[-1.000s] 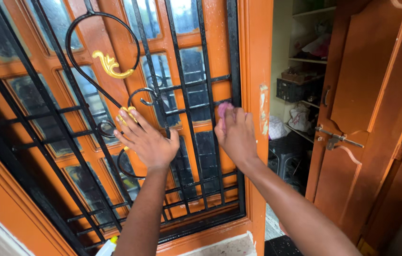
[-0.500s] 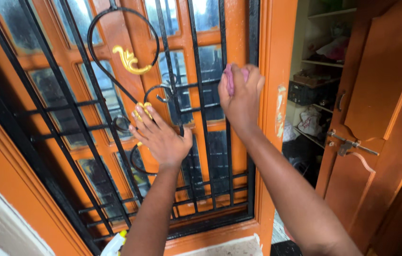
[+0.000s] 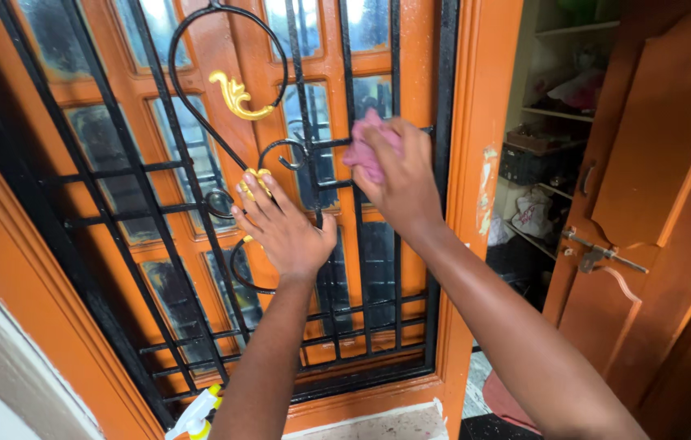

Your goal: The person wipes the metal grill and glass panes of a window using a pink cloth and a spray bottle.

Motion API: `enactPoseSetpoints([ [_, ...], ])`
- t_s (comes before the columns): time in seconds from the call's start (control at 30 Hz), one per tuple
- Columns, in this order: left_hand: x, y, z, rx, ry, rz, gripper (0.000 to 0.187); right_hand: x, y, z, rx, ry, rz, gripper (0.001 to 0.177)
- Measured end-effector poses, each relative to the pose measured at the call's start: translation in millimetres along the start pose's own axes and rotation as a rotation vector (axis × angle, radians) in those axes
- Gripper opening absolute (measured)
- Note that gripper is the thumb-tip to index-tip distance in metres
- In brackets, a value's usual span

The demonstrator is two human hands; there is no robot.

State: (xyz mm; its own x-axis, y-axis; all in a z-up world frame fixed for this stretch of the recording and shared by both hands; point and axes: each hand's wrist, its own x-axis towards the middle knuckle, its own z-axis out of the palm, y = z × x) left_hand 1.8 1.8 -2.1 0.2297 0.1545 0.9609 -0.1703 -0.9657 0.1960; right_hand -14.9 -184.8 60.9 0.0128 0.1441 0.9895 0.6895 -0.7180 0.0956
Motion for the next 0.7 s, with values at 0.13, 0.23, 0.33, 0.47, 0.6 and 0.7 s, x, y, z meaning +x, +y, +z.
enactPoseSetpoints([
  [0.13,0,1,-2,-0.026,0.008,-0.010,0.115,14,-4,27,-0.304,0.096,0.038,0.062],
  [0.23,0,-1,-3,-0.040,-0.004,-0.010,0.115,1,-10,45,-0.323,0.159,0.083,0.055],
  [0.33,1,0,-3,-0.023,-0.060,-0.026,0.116,-3,-15,58,-0.250,0.141,0.244,0.055],
  [0.47,2,-5,-4,-0.078,-0.021,0.019,0.113,-1,-25,56,-0.178,0.097,0.246,0.061],
  [0.6,0,-12,-8,-0.085,-0.083,0.056,0.112,6,-23,30,-0.147,0.028,0.013,0.057],
  [0.7,-2,-15,-12,-0.076,-0.100,0.075,0.112,18,-29,29,-0.247,-0.006,-0.091,0.067],
])
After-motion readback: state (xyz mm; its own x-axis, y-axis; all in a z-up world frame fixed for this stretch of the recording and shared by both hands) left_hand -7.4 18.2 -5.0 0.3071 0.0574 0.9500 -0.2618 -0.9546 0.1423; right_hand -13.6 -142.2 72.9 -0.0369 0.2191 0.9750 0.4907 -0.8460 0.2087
